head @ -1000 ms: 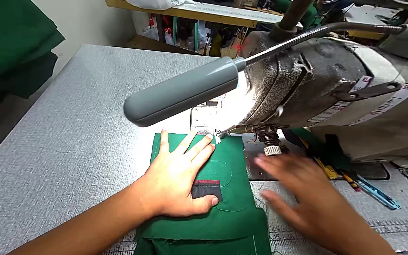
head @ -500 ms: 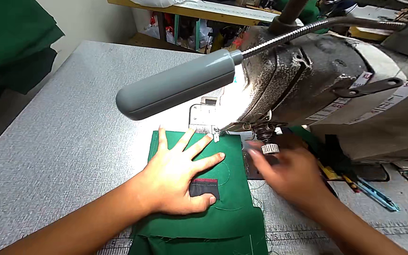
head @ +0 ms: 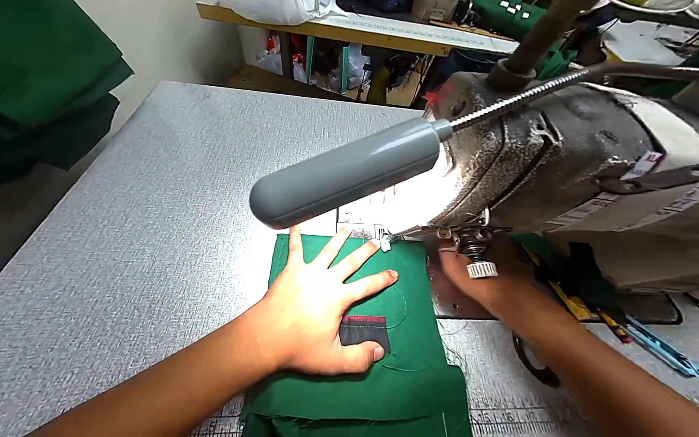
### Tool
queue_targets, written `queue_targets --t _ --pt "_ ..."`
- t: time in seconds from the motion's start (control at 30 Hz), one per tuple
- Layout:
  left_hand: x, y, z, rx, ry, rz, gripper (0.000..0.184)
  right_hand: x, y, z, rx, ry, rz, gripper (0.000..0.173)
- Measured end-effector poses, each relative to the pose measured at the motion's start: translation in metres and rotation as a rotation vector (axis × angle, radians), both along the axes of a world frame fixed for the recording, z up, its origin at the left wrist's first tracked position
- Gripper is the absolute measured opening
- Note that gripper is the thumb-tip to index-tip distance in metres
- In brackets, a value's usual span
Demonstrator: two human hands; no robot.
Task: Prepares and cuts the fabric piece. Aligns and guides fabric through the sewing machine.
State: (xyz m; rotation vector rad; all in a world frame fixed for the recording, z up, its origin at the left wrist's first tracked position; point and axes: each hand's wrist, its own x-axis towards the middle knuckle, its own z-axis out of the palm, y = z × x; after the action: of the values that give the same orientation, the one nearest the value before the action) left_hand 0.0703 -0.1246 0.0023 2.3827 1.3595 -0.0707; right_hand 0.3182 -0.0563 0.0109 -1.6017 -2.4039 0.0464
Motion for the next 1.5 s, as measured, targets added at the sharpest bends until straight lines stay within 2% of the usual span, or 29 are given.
queue_targets --t 0.03,0.13,0.2,0.27,0.37,0.4,0.47,0.57,0.63,0.83,1.0,1.13,1.2,1.27,1.4,1.5 --pt "0.0 0.0 0.0 0.004 0.0 -0.002 0.083 0.012 0.001 0.005 0.078 -0.031 -0.036 0.022" --pt "-0.001 0.0 0.0 0.013 0.001 -0.005 0.083 0.069 -0.026 0.005 0.318 0.041 0.014 0.043" --pt "-0.001 0.001 -0.002 0.035 -0.001 -0.012 0.082 0.112 -0.057 0.002 0.413 0.078 0.023 0.044" --pt "-0.001 0.0 -0.003 0.046 -0.002 -0.018 0.079 0.158 -0.076 -0.004 0.444 0.058 -0.068 0.055" --pt "-0.003 0.0 -0.006 0.082 -0.009 -0.031 0.078 0.209 -0.074 -0.019 0.384 0.033 -0.18 0.087" --pt "-0.003 0.0 -0.007 0.101 -0.011 -0.032 0.078 0.216 -0.072 -0.024 0.39 0.029 -0.175 0.091" --pt "-0.003 0.002 -0.009 0.125 -0.015 -0.027 0.078 0.222 -0.072 -0.028 0.412 0.046 -0.148 0.083" --pt "-0.006 0.009 -0.008 0.126 0.002 -0.029 0.078 0.223 -0.075 -0.029 0.405 0.065 -0.143 0.063" --pt "-0.006 0.011 -0.008 0.13 0.009 -0.031 0.078 0.225 -0.075 -0.029 0.365 0.048 -0.144 0.058" --pt "-0.005 0.003 -0.007 0.118 0.0 -0.045 0.077 0.222 -0.073 -0.029 0.259 -0.02 -0.191 0.066" --pt "-0.003 -0.005 -0.006 0.067 -0.006 -0.052 0.077 0.223 -0.075 -0.028 0.263 -0.029 -0.202 0.063" --pt "-0.002 -0.007 -0.004 0.064 -0.015 -0.028 0.081 0.214 -0.076 0.007 0.301 0.039 -0.169 0.059" --pt "-0.001 -0.012 -0.004 0.145 -0.027 0.004 0.09 0.184 -0.081 0.029 0.276 0.069 -0.004 0.054" --pt "0.0 -0.016 -0.004 0.183 -0.022 0.034 0.098 0.136 -0.086 0.036 0.138 0.093 0.256 0.057" --pt "0.0 -0.017 -0.004 0.088 -0.031 0.066 0.104 0.065 -0.086 0.006 -0.115 0.057 0.716 0.072" --pt "0.0 -0.014 -0.002 0.052 -0.013 0.062 0.104 0.058 -0.077 -0.017 -0.109 -0.004 0.838 0.075"
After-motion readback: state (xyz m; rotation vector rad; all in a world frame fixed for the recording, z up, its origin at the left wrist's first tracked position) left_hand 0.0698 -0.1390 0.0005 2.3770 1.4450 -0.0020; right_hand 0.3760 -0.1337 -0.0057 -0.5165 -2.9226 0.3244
